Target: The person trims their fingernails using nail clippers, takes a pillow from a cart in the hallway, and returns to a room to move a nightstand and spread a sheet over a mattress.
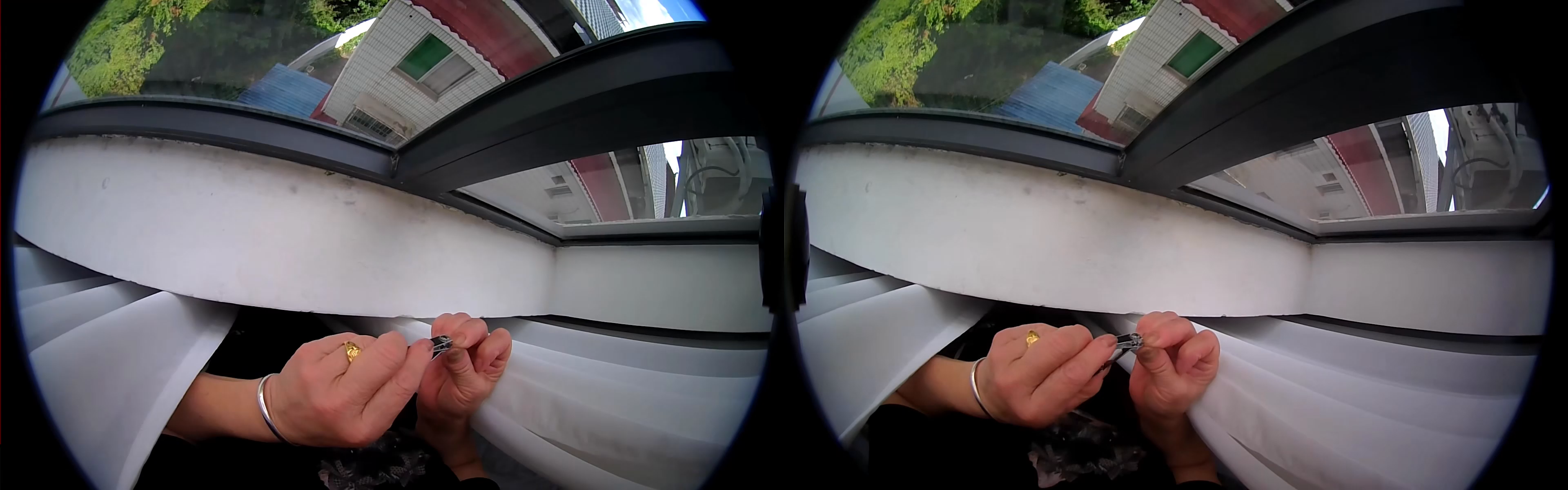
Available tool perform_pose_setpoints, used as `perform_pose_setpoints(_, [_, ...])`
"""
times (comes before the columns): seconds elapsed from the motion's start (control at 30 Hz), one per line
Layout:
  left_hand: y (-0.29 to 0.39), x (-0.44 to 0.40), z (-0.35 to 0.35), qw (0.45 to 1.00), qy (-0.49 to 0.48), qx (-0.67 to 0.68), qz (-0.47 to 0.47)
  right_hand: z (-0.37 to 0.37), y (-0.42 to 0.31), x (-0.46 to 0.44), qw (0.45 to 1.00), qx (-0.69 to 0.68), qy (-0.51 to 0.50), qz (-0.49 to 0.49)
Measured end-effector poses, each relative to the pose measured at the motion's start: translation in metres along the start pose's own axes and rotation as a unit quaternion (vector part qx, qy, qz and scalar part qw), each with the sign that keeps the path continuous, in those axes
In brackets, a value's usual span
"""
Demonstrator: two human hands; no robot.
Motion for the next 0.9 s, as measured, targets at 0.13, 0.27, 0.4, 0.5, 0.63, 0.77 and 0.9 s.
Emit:
perform_pose_setpoints(0.13, [0.0004, -0.0005, 0.0005, 1.0, -0.005, -0.002, -0.005, 0.0007, -0.0003, 0.0001, 1.0, 0.009, 0.003, -0.001])
perform_pose_setpoints(0.27, [0.0005, -0.0018, -0.003, 1.0, -0.025, 0.008, -0.003, 0.0026, -0.0011, 0.0001, 1.0, 0.012, 0.007, -0.003])
perform_pose_setpoints(0.4, [0.002, -0.0033, -0.0021, 1.0, -0.011, 0.011, -0.008, 0.0032, -0.0011, 0.0002, 1.0, 0.011, 0.008, -0.001])
perform_pose_setpoints(0.5, [0.0032, -0.003, -0.0034, 1.0, -0.013, 0.012, -0.015, 0.0041, -0.0015, 0.0001, 1.0, 0.014, 0.012, 0.0])
perform_pose_setpoints(0.63, [0.0045, -0.0031, -0.0049, 1.0, -0.021, 0.006, -0.019, 0.0049, -0.0018, 0.0004, 1.0, 0.017, 0.018, -0.005])
perform_pose_setpoints(0.77, [0.0037, -0.0037, -0.0061, 0.999, -0.033, 0.012, -0.019, 0.0063, -0.0006, 0.0008, 1.0, 0.017, 0.025, -0.005])
perform_pose_setpoints(0.9, [0.0016, -0.0044, -0.0091, 0.999, -0.046, 0.025, -0.014, 0.0069, 0.0006, -0.0005, 1.0, 0.011, 0.026, -0.004])
Point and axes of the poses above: each hand's wrist, its own x-axis away from the middle knuckle, its own z-axis out of the back of the hand, y = z × x, the point moved 10 cm from there along -x, towards the middle knuckle, and after that the axes turned 8 degrees about z, right-handed, at the moved point
